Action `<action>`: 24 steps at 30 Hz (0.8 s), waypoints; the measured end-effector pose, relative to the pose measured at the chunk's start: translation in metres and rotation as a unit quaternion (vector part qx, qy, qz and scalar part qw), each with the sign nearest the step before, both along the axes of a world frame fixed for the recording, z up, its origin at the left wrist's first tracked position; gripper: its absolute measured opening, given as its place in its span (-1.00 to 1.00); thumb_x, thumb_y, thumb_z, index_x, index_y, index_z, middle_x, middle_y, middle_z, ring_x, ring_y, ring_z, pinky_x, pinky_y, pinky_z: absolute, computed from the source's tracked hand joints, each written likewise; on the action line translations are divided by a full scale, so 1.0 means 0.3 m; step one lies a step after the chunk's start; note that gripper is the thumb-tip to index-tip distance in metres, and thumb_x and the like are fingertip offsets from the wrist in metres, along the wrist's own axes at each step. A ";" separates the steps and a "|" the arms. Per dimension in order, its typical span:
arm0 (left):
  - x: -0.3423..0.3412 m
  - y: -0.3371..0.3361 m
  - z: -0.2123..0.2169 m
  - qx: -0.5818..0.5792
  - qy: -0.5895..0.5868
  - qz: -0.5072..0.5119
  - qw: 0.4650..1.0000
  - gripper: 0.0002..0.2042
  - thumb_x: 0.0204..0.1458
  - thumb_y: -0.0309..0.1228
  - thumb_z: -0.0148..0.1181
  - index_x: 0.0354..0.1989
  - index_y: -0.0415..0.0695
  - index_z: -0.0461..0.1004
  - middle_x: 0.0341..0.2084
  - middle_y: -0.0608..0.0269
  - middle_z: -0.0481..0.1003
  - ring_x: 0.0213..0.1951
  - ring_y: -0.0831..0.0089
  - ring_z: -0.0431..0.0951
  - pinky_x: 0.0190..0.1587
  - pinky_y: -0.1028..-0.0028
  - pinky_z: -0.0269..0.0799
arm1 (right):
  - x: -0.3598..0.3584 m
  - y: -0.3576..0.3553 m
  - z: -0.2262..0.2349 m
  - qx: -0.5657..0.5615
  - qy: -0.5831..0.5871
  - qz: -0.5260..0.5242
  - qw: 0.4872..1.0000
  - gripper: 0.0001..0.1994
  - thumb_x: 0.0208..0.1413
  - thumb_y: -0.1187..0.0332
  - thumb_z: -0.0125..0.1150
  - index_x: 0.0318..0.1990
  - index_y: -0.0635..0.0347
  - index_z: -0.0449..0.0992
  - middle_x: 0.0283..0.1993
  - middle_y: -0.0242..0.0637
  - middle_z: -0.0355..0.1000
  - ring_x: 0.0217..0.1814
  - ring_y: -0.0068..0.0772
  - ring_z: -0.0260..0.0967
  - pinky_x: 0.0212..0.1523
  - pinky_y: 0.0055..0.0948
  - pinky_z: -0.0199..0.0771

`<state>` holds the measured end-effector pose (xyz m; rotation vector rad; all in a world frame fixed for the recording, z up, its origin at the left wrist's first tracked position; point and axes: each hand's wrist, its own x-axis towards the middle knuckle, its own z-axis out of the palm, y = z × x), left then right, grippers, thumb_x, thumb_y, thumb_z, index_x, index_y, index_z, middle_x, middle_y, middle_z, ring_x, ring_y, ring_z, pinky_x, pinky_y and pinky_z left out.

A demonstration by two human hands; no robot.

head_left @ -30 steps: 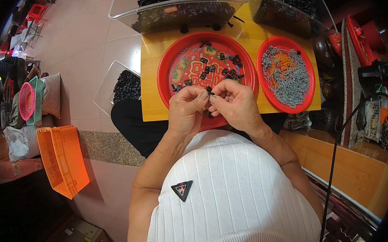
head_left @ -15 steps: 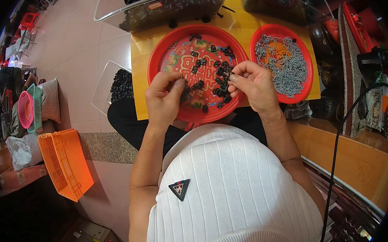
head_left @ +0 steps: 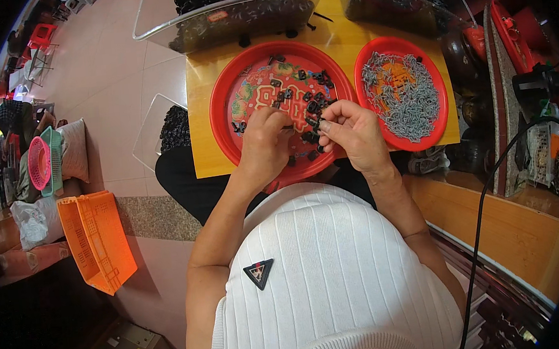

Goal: The person assembles plastic cord locks by pressing small components together by hand, then scoops additional plastic pieces from a clear bin onto a tray to continue assembling them.

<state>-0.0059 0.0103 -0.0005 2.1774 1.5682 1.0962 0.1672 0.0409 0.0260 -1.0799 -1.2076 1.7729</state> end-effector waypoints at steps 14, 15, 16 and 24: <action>-0.002 -0.071 0.028 -0.288 -0.557 -0.035 0.778 -0.81 -0.09 -0.67 0.04 -0.26 -0.29 0.41 -0.39 0.25 0.46 -0.37 0.55 0.47 -0.37 0.63 0.40 | -0.073 -0.016 -0.013 -0.048 0.159 0.002 0.986 -0.90 0.00 0.51 0.04 -0.31 0.33 0.34 -0.45 -0.28 0.39 -0.47 -0.59 0.38 -0.47 -0.68 0.44; -0.003 -0.073 0.034 -0.287 -0.558 -0.035 0.778 -0.81 -0.09 -0.67 0.04 -0.26 -0.29 0.41 -0.39 0.25 0.46 -0.37 0.55 0.47 -0.37 0.63 0.40 | -0.075 -0.017 -0.013 -0.031 0.140 0.000 0.990 -0.90 0.00 0.50 0.04 -0.32 0.32 0.34 -0.46 -0.29 0.38 -0.48 -0.61 0.37 -0.48 -0.69 0.43; -0.001 -0.075 0.046 -0.288 -0.558 -0.037 0.777 -0.82 -0.09 -0.67 0.05 -0.27 -0.30 0.40 -0.38 0.24 0.46 -0.37 0.56 0.47 -0.36 0.64 0.39 | -0.077 -0.016 -0.014 -0.013 0.122 -0.002 0.992 -0.90 0.01 0.50 0.04 -0.32 0.32 0.34 -0.46 -0.31 0.38 -0.49 -0.62 0.36 -0.48 -0.70 0.42; -0.019 -0.083 0.013 -0.266 -0.606 -0.015 0.749 -0.86 -0.10 -0.64 0.09 -0.31 -0.30 0.39 -0.41 0.20 0.46 -0.41 0.57 0.46 -0.36 0.64 0.39 | -0.106 -0.029 -0.018 -0.020 0.089 0.015 0.996 -0.91 0.01 0.50 0.03 -0.32 0.30 0.34 -0.46 -0.33 0.37 -0.51 -0.65 0.32 -0.52 -0.71 0.37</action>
